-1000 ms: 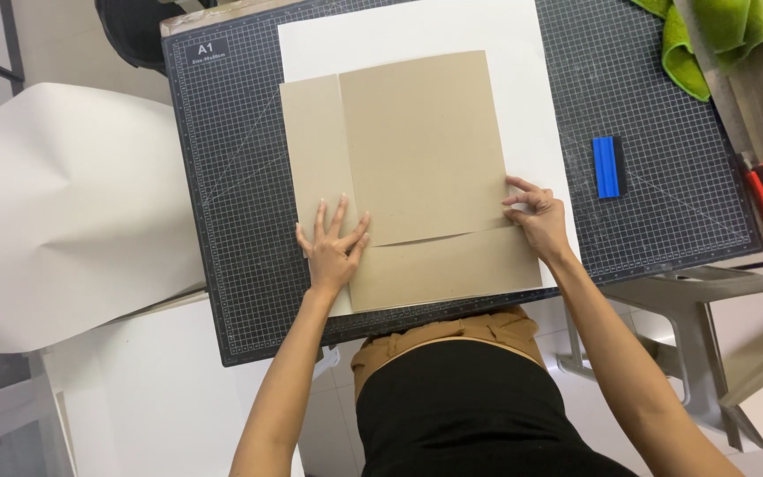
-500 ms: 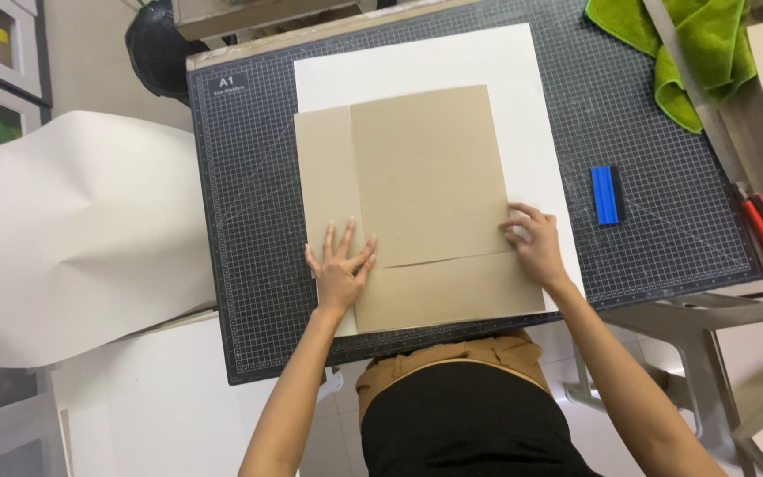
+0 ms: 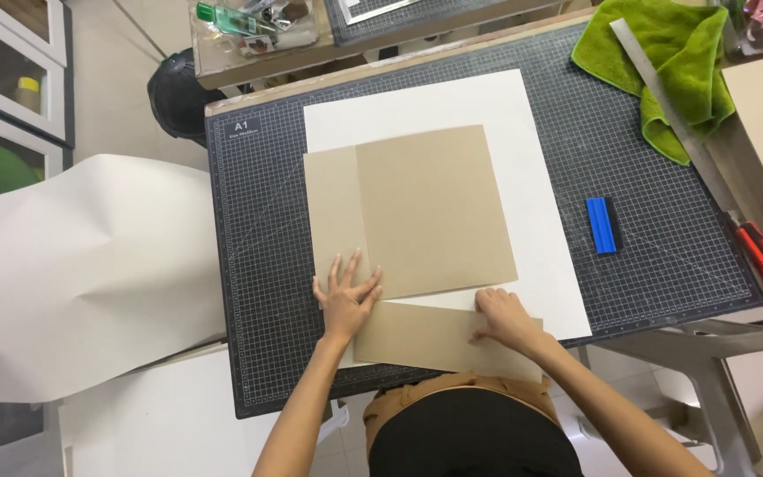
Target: The person arranges cardboard panels on a white base sheet and then uses a small roller to apply a white adhesive or paint across the surface.
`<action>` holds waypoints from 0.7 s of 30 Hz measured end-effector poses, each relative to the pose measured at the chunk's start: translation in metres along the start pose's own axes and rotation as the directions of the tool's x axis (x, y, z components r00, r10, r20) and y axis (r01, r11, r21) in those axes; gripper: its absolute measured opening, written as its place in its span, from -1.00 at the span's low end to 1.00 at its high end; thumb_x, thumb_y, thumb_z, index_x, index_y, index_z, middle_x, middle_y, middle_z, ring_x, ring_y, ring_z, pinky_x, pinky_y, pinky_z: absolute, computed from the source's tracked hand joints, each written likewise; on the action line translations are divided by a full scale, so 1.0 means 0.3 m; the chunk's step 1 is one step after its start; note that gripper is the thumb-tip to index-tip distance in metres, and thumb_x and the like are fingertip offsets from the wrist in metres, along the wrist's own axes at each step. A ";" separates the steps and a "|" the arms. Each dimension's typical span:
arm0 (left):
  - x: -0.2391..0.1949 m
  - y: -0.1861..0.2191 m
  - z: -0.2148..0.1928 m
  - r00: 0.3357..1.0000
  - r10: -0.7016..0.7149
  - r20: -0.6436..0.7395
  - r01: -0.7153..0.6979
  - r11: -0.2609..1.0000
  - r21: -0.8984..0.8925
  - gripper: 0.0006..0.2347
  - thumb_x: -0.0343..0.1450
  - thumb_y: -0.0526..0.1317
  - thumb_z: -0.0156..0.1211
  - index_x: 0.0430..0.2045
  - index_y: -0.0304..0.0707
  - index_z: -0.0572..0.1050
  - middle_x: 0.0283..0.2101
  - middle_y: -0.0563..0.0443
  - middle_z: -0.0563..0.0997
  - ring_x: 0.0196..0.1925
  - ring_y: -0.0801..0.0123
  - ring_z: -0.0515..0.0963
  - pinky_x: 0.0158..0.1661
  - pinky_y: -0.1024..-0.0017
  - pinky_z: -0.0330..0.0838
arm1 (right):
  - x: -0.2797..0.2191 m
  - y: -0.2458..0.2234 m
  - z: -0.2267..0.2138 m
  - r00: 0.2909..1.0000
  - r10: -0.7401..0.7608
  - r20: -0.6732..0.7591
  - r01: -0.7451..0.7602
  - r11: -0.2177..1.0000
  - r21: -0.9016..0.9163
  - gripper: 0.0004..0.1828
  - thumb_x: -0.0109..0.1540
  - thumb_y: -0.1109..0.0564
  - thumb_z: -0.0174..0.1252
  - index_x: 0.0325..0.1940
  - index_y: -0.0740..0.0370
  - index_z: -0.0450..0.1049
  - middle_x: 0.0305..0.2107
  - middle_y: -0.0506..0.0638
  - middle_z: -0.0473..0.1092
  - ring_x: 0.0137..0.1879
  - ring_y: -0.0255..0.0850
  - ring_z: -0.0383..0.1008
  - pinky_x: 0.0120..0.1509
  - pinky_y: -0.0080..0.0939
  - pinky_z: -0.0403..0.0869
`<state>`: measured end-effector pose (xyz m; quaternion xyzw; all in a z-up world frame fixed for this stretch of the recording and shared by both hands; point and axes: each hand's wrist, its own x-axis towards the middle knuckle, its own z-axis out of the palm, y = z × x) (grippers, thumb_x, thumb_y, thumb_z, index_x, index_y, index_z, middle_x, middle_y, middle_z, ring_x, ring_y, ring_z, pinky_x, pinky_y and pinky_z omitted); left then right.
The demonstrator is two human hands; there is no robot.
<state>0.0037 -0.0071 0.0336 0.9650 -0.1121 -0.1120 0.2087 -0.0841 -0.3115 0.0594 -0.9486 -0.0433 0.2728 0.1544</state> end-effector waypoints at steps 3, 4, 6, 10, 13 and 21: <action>0.012 -0.019 0.011 1.000 -0.012 0.026 0.013 1.000 -0.019 -0.72 0.42 0.20 0.02 0.03 0.77 0.42 0.46 0.50 0.12 0.54 0.19 -0.06 0.32 -0.41 -0.29 | -0.024 0.001 -0.055 0.998 -0.010 0.054 -0.002 0.975 0.221 -0.51 -0.03 0.01 0.50 -0.16 0.21 0.46 -0.27 0.13 0.53 0.00 0.07 0.55 0.09 -0.01 0.47; 0.016 -0.029 0.022 1.000 -0.016 0.021 0.017 1.000 -0.021 -0.72 0.42 0.20 0.02 0.03 0.77 0.42 0.46 0.50 0.12 0.54 0.19 -0.06 0.32 -0.41 -0.29 | -0.034 -0.006 -0.095 0.998 -0.014 0.054 0.002 0.977 0.215 -0.51 -0.03 0.01 0.50 -0.16 0.21 0.46 -0.27 0.13 0.53 0.00 0.07 0.55 0.09 -0.01 0.47; 0.030 -0.048 0.039 0.999 -0.019 0.045 0.020 0.999 -0.037 -0.71 0.40 0.20 0.06 0.02 0.78 0.43 0.47 0.51 0.10 0.54 0.19 -0.08 0.30 -0.43 -0.31 | -0.052 -0.020 -0.178 0.967 -0.056 0.248 -0.014 0.962 0.273 -0.70 0.10 0.21 0.34 -0.11 0.33 0.51 -0.17 0.25 0.55 0.08 0.13 0.54 0.18 0.05 0.46; 0.033 -0.043 0.013 0.996 -0.039 0.081 0.049 0.991 -0.123 -0.71 0.40 0.16 0.11 0.02 0.75 0.44 0.48 0.49 0.08 0.55 0.17 -0.10 0.31 -0.40 -0.38 | 0.006 0.133 -0.151 0.931 -0.109 0.348 -0.007 0.949 0.314 -0.80 0.17 0.19 0.28 -0.15 0.30 0.57 -0.23 0.18 0.58 0.00 0.06 0.59 0.12 0.00 0.49; 0.037 -0.038 -0.002 0.991 -0.052 0.123 0.070 0.987 -0.146 -0.71 0.38 0.18 0.12 0.01 0.75 0.45 0.49 0.50 0.05 0.55 0.18 -0.13 0.32 -0.40 -0.41 | -0.017 0.191 -0.244 0.898 -0.130 0.420 -0.039 0.928 0.370 -0.81 0.17 0.25 0.24 -0.15 0.30 0.61 -0.26 0.16 0.60 -0.03 0.01 0.62 0.13 -0.07 0.51; 0.027 -0.016 -0.032 0.998 -0.023 0.066 0.035 0.982 -0.187 -0.68 0.30 0.21 0.13 -0.09 0.55 0.61 0.46 0.35 0.13 0.53 0.20 -0.08 0.28 -0.32 -0.43 | -0.268 0.383 -0.600 0.877 0.474 -0.081 -0.206 0.523 0.827 -0.59 0.18 0.19 0.22 0.12 0.29 0.63 -0.03 0.13 0.58 0.00 -0.07 0.49 0.00 -0.08 0.41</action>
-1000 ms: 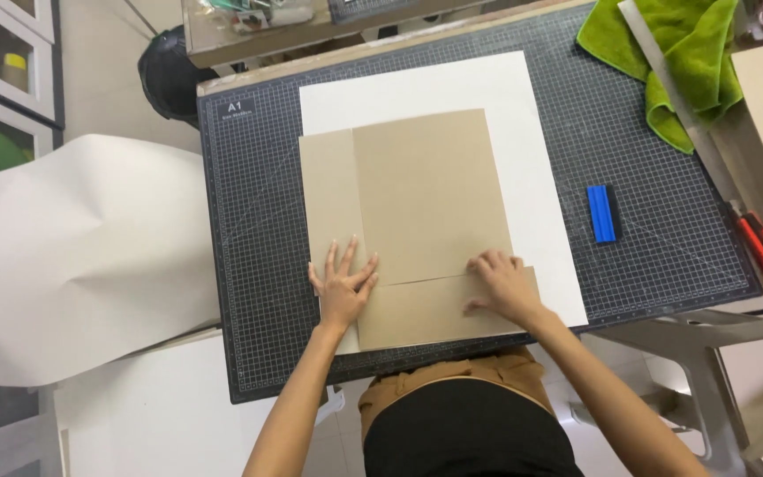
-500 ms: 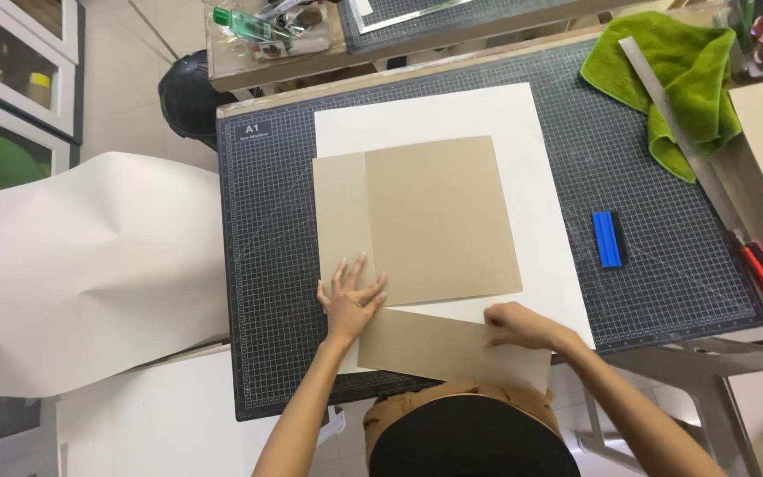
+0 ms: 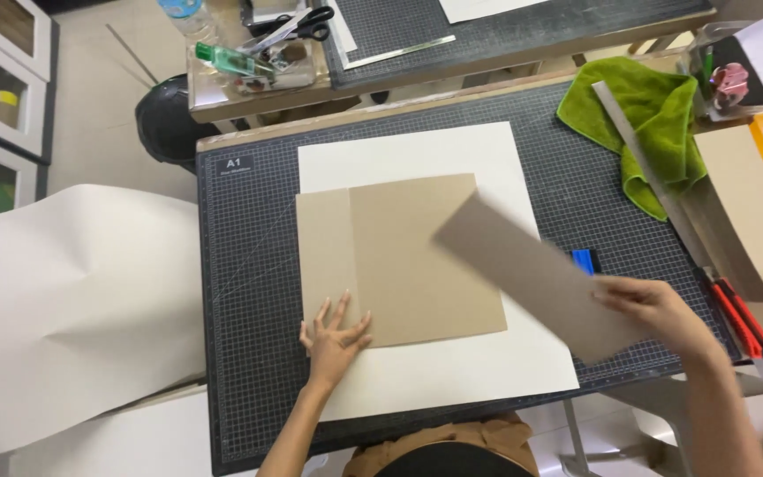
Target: The person arranges cardboard panels on a white base sheet and then uses a small roller to apply a white adhesive or paint across the surface.
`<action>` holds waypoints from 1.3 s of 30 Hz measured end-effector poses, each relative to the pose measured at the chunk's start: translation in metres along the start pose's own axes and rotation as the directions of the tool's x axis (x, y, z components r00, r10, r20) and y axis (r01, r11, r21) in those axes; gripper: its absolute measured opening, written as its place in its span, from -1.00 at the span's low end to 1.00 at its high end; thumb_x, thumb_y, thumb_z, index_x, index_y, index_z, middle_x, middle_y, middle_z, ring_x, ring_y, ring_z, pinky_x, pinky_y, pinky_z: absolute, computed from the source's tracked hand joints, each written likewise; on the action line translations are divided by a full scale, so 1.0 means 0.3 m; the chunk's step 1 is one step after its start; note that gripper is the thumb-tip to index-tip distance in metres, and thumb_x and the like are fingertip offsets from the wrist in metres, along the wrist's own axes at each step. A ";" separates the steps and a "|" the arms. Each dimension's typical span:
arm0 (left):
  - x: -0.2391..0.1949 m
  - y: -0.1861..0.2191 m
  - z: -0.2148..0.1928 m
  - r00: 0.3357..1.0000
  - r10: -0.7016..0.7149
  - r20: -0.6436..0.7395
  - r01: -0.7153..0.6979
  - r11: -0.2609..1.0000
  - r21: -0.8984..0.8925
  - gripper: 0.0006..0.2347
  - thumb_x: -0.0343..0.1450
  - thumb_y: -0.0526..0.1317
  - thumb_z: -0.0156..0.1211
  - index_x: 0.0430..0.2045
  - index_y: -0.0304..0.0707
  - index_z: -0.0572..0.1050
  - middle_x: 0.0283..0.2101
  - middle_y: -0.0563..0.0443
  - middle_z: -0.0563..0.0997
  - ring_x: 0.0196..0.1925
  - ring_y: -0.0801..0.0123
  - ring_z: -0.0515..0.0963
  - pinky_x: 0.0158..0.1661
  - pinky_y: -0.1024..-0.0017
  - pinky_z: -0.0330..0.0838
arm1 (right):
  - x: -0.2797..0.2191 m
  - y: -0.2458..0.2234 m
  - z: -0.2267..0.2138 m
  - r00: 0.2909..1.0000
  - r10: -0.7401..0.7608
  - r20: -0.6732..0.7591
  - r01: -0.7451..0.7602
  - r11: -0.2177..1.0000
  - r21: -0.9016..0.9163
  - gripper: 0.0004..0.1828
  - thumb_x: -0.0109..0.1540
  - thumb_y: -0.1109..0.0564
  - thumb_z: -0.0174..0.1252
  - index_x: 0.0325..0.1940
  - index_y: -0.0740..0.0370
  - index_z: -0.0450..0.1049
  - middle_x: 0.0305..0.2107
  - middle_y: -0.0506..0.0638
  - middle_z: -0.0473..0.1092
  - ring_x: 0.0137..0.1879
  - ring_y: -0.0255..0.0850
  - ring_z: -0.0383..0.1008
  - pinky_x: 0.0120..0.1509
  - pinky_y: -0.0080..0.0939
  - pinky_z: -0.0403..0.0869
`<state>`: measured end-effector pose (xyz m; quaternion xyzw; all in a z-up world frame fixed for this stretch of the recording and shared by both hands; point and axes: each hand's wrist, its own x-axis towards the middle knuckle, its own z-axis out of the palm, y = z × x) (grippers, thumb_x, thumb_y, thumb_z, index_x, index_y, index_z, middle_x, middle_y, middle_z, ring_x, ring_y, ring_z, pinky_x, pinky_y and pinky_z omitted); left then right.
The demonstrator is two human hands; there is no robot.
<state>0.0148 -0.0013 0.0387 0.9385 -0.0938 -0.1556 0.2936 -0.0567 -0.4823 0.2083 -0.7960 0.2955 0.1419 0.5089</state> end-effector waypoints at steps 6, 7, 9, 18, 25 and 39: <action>0.005 -0.014 0.016 1.000 0.012 -0.013 -0.012 1.000 0.021 -0.70 0.31 0.19 0.14 -0.10 0.59 0.62 0.45 0.38 0.14 0.52 0.20 -0.07 0.29 -0.29 -0.42 | 0.213 0.289 0.413 0.498 -0.790 -0.358 0.262 0.531 -0.806 -0.87 0.29 0.30 0.18 -0.08 0.25 0.55 -0.25 0.10 0.51 -0.22 -0.11 0.48 -0.37 -0.26 0.48; 0.002 -0.005 0.006 1.000 0.021 -0.012 -0.020 1.000 0.023 -0.70 0.31 0.19 0.14 -0.10 0.59 0.62 0.45 0.38 0.14 0.52 0.20 -0.07 0.29 -0.29 -0.42 | 0.229 0.298 0.478 0.495 -0.788 -0.366 0.255 0.534 -0.806 -0.87 0.29 0.30 0.18 -0.08 0.25 0.55 -0.25 0.10 0.51 -0.22 -0.11 0.48 -0.37 -0.26 0.48; 0.003 0.014 -0.008 0.998 -0.046 0.039 0.045 0.998 0.041 -0.70 0.31 0.17 0.16 -0.07 0.63 0.60 0.47 0.44 0.08 0.54 0.25 -0.12 0.30 -0.27 -0.43 | 0.272 0.313 0.604 0.592 -0.718 -0.366 0.244 0.592 -0.768 -0.65 0.16 0.04 0.26 0.03 -0.02 0.48 0.21 0.18 0.31 0.14 0.08 0.39 0.19 0.14 0.34; 0.013 0.001 0.011 0.996 -0.077 0.043 0.074 0.995 0.071 -0.66 0.28 0.26 0.10 -0.06 0.71 0.57 0.46 0.51 0.11 0.54 0.31 -0.11 0.31 -0.25 -0.42 | 0.396 0.336 0.559 0.750 -0.136 -0.647 -0.198 0.887 -0.416 0.37 -0.33 -0.63 0.37 0.35 0.19 0.19 0.04 0.28 0.16 0.11 0.21 0.12 0.17 0.34 0.13; 0.013 -0.004 0.019 0.997 -0.071 0.031 0.070 0.997 0.032 -0.68 0.28 0.20 0.18 -0.06 0.67 0.57 0.46 0.51 0.10 0.54 0.30 -0.13 0.33 -0.21 -0.48 | 0.339 0.136 0.457 0.821 0.049 -0.569 -0.151 0.980 -0.132 0.11 -0.09 -0.29 0.44 0.39 0.19 0.15 0.12 0.27 0.12 0.16 0.24 0.24 0.38 0.27 0.07; 0.009 -0.010 0.023 1.000 -0.021 -0.021 0.021 1.000 0.015 -0.68 0.28 0.23 0.13 -0.10 0.63 0.62 0.45 0.48 0.14 0.54 0.29 -0.10 0.30 -0.21 -0.43 | 0.439 0.192 0.443 0.882 0.043 -0.469 -0.114 0.986 -0.123 0.15 -0.07 -0.41 0.33 0.55 -0.20 0.08 -0.02 0.07 0.06 0.06 0.01 0.22 0.39 0.08 0.09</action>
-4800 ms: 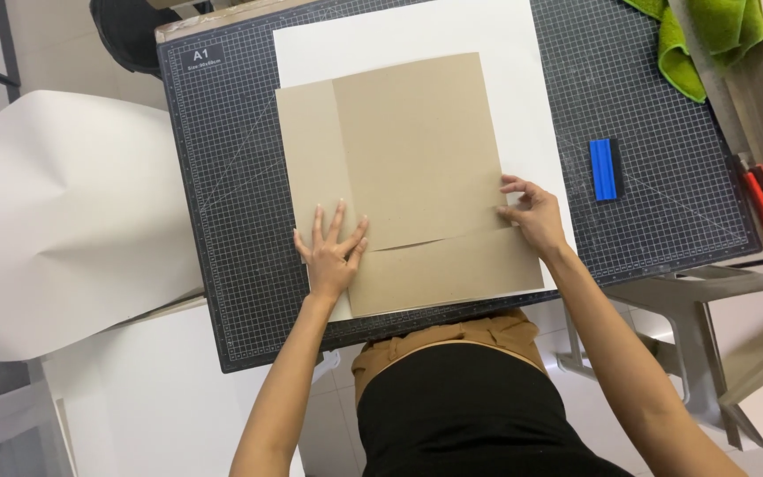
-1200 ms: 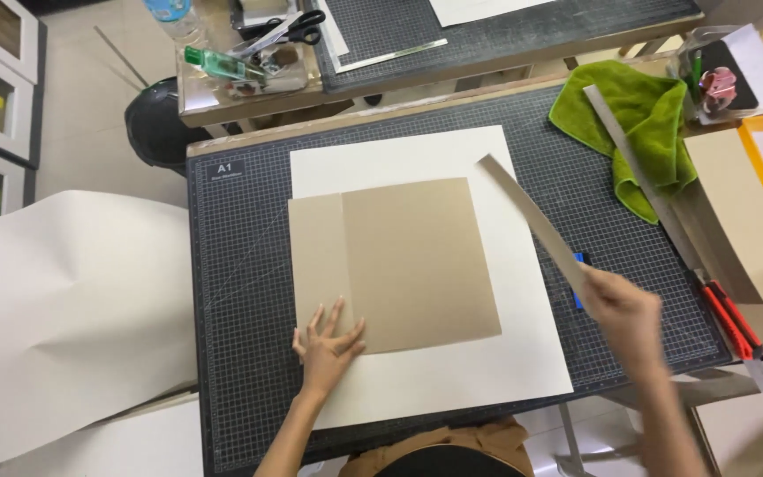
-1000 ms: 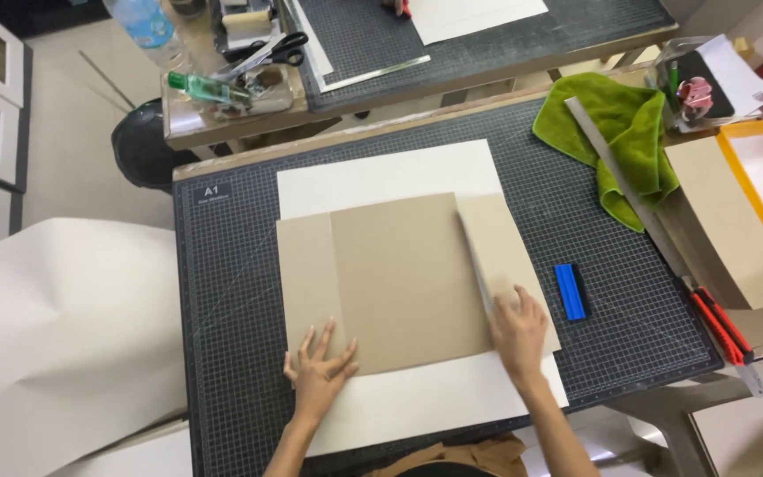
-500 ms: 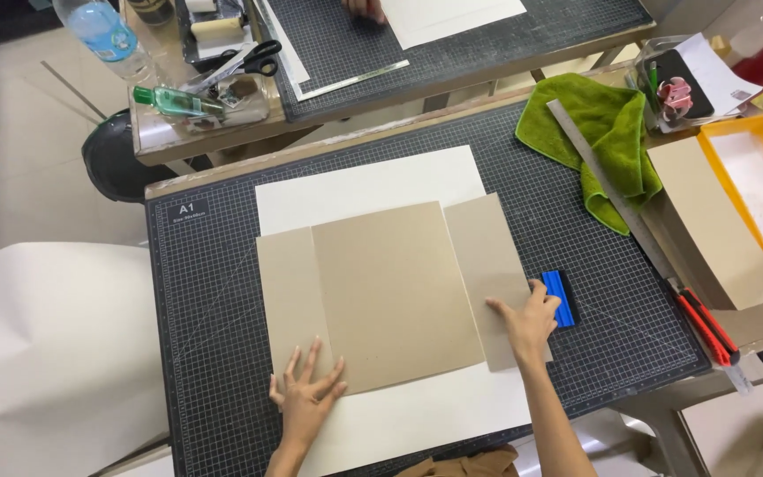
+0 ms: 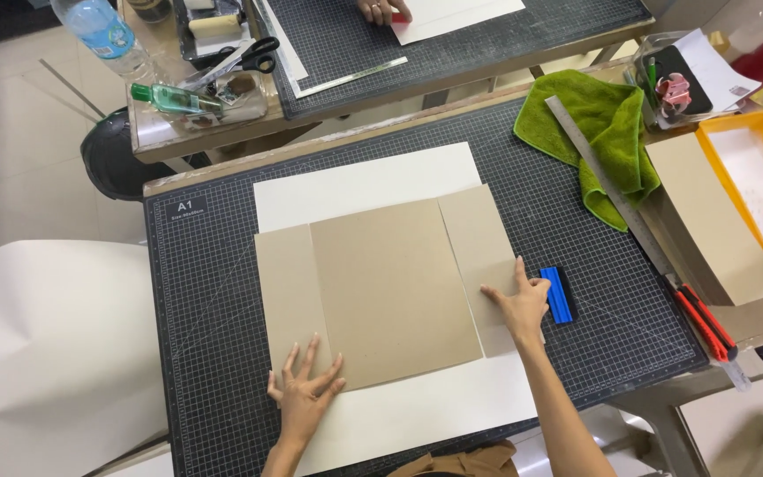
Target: The person arranges cardboard panels on a white base sheet and then uses a small roller to apply a white adhesive or paint across the surface.
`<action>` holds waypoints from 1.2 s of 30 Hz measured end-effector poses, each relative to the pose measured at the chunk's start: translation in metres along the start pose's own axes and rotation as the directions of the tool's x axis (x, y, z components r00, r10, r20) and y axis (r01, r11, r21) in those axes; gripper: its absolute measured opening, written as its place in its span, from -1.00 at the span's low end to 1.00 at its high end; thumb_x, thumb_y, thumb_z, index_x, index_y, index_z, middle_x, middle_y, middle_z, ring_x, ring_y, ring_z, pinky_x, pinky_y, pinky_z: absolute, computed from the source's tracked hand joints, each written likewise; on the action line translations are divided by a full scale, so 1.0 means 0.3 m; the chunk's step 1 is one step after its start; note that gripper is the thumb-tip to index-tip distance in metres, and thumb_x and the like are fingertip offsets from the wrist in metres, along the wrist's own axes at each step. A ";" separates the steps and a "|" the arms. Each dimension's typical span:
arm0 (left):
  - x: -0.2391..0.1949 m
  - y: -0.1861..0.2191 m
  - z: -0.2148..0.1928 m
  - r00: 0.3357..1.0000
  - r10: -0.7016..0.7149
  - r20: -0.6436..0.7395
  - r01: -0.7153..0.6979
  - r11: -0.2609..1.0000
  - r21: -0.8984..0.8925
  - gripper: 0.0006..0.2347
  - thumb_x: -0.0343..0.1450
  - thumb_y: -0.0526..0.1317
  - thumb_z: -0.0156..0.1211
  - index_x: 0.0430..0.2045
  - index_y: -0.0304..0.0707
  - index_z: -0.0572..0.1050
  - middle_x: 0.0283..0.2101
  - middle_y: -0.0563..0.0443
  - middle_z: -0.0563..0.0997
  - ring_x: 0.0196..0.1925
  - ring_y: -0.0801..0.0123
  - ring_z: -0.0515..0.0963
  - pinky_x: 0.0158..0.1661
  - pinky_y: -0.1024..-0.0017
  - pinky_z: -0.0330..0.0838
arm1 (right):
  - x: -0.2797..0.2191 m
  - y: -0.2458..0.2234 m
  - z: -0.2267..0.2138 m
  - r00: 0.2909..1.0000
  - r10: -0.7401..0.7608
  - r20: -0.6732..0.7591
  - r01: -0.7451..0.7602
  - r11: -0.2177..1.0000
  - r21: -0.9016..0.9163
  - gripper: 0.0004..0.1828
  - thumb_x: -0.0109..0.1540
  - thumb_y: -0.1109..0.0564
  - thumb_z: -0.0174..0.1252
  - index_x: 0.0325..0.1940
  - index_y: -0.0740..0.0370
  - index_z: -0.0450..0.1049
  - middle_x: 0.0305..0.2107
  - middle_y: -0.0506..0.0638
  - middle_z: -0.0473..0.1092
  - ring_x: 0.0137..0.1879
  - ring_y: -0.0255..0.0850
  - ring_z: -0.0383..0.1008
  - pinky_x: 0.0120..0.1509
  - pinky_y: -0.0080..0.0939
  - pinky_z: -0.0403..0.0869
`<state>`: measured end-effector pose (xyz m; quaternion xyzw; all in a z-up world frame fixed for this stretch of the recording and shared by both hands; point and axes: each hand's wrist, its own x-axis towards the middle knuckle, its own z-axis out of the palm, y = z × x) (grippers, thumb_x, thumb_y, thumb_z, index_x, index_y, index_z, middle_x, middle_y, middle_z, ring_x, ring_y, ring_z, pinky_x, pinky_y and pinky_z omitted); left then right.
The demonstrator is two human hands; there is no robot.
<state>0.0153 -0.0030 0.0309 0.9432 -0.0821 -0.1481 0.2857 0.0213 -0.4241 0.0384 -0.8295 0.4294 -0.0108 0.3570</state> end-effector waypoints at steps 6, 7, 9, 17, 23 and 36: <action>0.000 0.004 -0.003 1.000 -0.006 0.026 0.005 0.999 0.043 -0.69 0.29 0.20 0.15 -0.08 0.64 0.60 0.46 0.49 0.12 0.53 0.28 -0.09 0.30 -0.23 -0.43 | -0.002 0.025 0.023 0.999 -0.051 -0.016 0.050 0.998 -0.035 0.11 -0.01 -0.34 0.35 0.55 -0.17 0.07 -0.01 0.12 0.06 0.14 0.05 0.13 0.41 0.19 0.03; -0.002 0.003 -0.002 0.999 -0.007 0.034 0.006 0.999 0.045 -0.69 0.29 0.20 0.15 -0.08 0.64 0.60 0.46 0.49 0.12 0.53 0.28 -0.09 0.30 -0.23 -0.43 | 0.005 0.036 0.028 0.999 -0.043 -0.014 0.043 0.998 -0.037 0.11 -0.01 -0.34 0.35 0.55 -0.17 0.07 -0.01 0.12 0.06 0.14 0.05 0.13 0.41 0.19 0.03; -0.001 0.002 0.000 1.000 0.027 -0.007 -0.027 0.998 0.052 -0.69 0.29 0.20 0.15 -0.09 0.62 0.60 0.45 0.46 0.14 0.52 0.25 -0.06 0.29 -0.25 -0.40 | 0.022 0.056 0.041 0.996 -0.086 -0.028 0.084 0.993 -0.078 0.13 -0.03 -0.38 0.35 0.55 -0.17 0.08 -0.03 0.13 0.07 0.09 0.06 0.14 0.36 0.19 0.09; -0.008 -0.025 0.022 0.989 0.131 -0.063 -0.123 0.985 0.120 -0.68 0.33 0.21 0.09 -0.04 0.64 0.56 0.46 0.34 0.16 0.51 0.17 -0.02 0.23 -0.33 -0.32 | -0.017 0.058 0.052 0.980 -0.180 -0.085 0.166 0.974 -0.151 -0.06 0.04 -0.42 0.29 0.42 -0.13 0.20 -0.01 0.14 0.04 0.07 0.15 0.06 0.27 0.25 0.10; -0.018 -0.059 0.069 0.978 0.121 -0.173 -0.077 0.967 0.243 -0.29 0.29 0.42 -0.20 0.34 0.26 0.21 0.52 -0.19 -0.15 0.54 -0.03 -0.21 0.25 -0.38 -0.22 | -0.094 0.098 0.077 0.904 -0.415 -0.102 0.377 0.887 -0.265 -0.39 0.20 -0.33 0.18 0.30 -0.22 0.37 0.26 0.24 0.02 0.32 0.25 -0.02 0.25 0.37 0.05; -0.070 -0.009 0.081 0.940 -0.128 -0.316 0.153 0.987 0.053 -0.10 0.19 0.41 0.20 0.39 -0.06 0.15 0.44 -0.53 -0.14 0.49 -0.34 -0.19 0.28 -0.29 -0.23 | -0.250 0.161 0.089 0.827 -0.544 -0.145 0.468 0.808 -0.358 -0.26 0.22 -0.50 0.11 0.33 -0.10 0.44 0.39 0.46 0.00 0.51 0.35 -0.06 0.31 0.37 -0.03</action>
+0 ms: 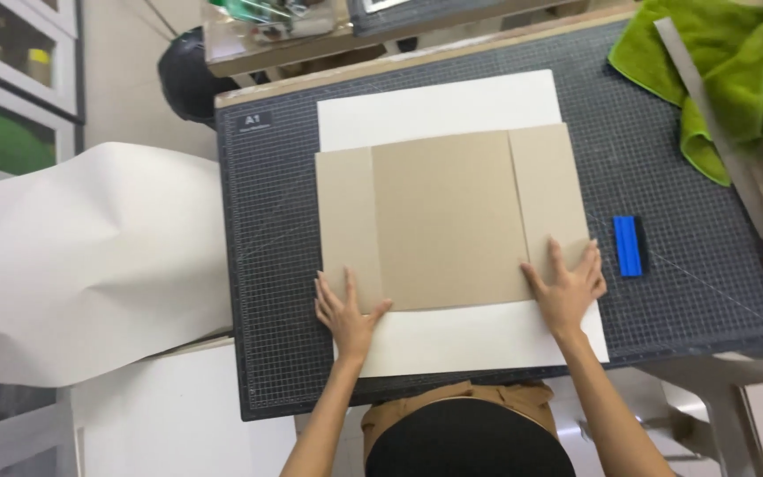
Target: The person arranges cardboard panels on a white base sheet and then uses a small roller to apply a white adhesive or paint across the surface.
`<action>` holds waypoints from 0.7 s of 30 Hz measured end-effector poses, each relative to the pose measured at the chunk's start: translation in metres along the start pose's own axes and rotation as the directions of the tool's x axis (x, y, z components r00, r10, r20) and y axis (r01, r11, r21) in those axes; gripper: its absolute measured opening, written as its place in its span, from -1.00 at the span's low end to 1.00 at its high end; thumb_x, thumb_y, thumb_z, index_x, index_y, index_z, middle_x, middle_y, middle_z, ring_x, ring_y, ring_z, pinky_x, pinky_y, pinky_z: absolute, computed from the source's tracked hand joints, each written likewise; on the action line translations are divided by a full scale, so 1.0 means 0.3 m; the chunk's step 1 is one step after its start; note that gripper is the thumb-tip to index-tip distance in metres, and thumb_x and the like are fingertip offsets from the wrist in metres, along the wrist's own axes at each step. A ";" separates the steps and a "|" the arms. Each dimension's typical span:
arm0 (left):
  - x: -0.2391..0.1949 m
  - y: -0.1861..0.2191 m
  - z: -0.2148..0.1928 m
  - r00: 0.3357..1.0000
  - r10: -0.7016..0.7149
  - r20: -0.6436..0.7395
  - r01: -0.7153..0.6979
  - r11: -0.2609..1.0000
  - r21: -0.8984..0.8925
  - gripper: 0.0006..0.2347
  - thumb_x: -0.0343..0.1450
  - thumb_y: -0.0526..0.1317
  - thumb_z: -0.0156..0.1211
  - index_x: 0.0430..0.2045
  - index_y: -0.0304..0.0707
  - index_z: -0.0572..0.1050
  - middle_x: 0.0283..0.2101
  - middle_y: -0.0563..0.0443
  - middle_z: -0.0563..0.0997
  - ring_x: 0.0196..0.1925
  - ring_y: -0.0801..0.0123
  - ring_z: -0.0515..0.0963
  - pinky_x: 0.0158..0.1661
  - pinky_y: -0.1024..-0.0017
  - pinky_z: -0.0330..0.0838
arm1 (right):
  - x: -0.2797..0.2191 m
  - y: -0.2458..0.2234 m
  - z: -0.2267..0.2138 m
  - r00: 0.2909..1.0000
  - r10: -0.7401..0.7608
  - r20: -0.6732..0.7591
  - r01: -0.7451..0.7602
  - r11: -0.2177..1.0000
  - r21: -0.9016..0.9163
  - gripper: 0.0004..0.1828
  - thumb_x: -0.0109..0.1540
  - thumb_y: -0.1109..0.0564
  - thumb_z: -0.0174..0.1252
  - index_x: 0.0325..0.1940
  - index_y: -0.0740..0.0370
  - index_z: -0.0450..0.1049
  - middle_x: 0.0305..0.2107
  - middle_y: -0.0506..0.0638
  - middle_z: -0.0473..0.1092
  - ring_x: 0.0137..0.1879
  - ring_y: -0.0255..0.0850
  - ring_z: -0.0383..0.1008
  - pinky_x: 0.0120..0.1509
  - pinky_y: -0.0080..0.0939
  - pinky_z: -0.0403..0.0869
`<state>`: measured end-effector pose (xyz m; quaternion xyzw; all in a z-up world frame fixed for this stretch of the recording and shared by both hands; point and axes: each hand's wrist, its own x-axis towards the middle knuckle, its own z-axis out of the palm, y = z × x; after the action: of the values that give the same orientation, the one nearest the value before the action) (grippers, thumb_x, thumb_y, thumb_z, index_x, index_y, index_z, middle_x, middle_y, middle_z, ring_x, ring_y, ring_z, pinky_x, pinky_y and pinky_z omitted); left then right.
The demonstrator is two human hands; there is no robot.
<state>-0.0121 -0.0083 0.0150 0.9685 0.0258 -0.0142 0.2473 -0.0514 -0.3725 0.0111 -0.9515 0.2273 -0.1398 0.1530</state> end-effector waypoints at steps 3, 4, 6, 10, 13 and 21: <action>0.004 -0.002 0.000 1.000 0.011 0.000 -0.011 1.000 -0.003 -0.14 0.20 0.43 0.16 0.37 0.03 0.19 0.45 -0.48 -0.13 0.50 -0.30 -0.18 0.28 -0.27 -0.22 | 0.000 0.018 0.022 1.000 -0.007 -0.003 0.007 1.000 0.003 -0.28 0.24 -0.53 0.07 0.32 -0.14 0.44 0.41 0.43 -0.01 0.52 0.33 -0.09 0.32 0.35 -0.04; 0.006 -0.004 0.000 1.000 0.009 -0.006 -0.009 1.000 -0.003 -0.14 0.20 0.43 0.16 0.37 0.03 0.19 0.45 -0.48 -0.13 0.50 -0.30 -0.18 0.28 -0.27 -0.22 | 0.003 0.016 0.025 1.000 -0.012 -0.005 0.012 1.000 0.006 -0.28 0.24 -0.53 0.07 0.32 -0.14 0.44 0.41 0.43 -0.01 0.52 0.33 -0.09 0.32 0.35 -0.04; 0.005 -0.007 0.006 1.000 0.001 0.017 -0.001 1.000 -0.005 -0.16 0.20 0.45 0.13 0.35 0.08 0.23 0.46 -0.46 -0.14 0.51 -0.28 -0.19 0.29 -0.26 -0.24 | 0.002 0.022 0.026 1.000 -0.011 0.018 0.011 1.000 0.021 -0.31 0.26 -0.50 0.06 0.33 -0.15 0.43 0.41 0.42 -0.04 0.52 0.34 -0.13 0.33 0.36 -0.07; 0.003 -0.010 0.008 1.000 0.013 0.015 -0.013 1.000 -0.006 -0.18 0.21 0.42 0.16 0.36 0.11 0.21 0.46 -0.45 -0.15 0.51 -0.28 -0.20 0.29 -0.28 -0.24 | 0.001 0.019 0.017 0.999 0.013 0.047 -0.015 0.998 0.053 -0.32 0.27 -0.49 0.05 0.33 -0.16 0.42 0.42 0.40 -0.08 0.54 0.31 -0.18 0.35 0.36 -0.12; 0.007 -0.006 -0.002 1.000 0.007 0.031 -0.007 1.000 -0.022 -0.19 0.21 0.42 0.17 0.34 0.12 0.23 0.47 -0.43 -0.17 0.52 -0.27 -0.21 0.30 -0.28 -0.25 | 0.003 0.020 0.016 0.998 0.021 0.063 -0.024 0.999 0.044 -0.33 0.27 -0.48 0.05 0.34 -0.16 0.40 0.42 0.40 -0.09 0.54 0.31 -0.20 0.35 0.36 -0.12; 0.005 0.014 -0.022 0.999 0.012 0.049 -0.013 1.000 0.026 -0.20 0.23 0.35 0.20 0.36 0.07 0.21 0.46 -0.50 -0.16 0.52 -0.31 -0.23 0.29 -0.31 -0.25 | 0.077 0.012 -0.049 0.987 0.096 0.130 -0.124 0.967 0.224 -0.24 0.04 -0.30 0.42 0.25 -0.03 0.46 0.28 0.33 -0.02 0.38 0.33 -0.08 0.29 0.45 -0.04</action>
<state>-0.0103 -0.0087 0.0228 0.9712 0.0135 -0.0367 0.2351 -0.0381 -0.3900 0.0279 -0.9197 0.2526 -0.1002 0.2833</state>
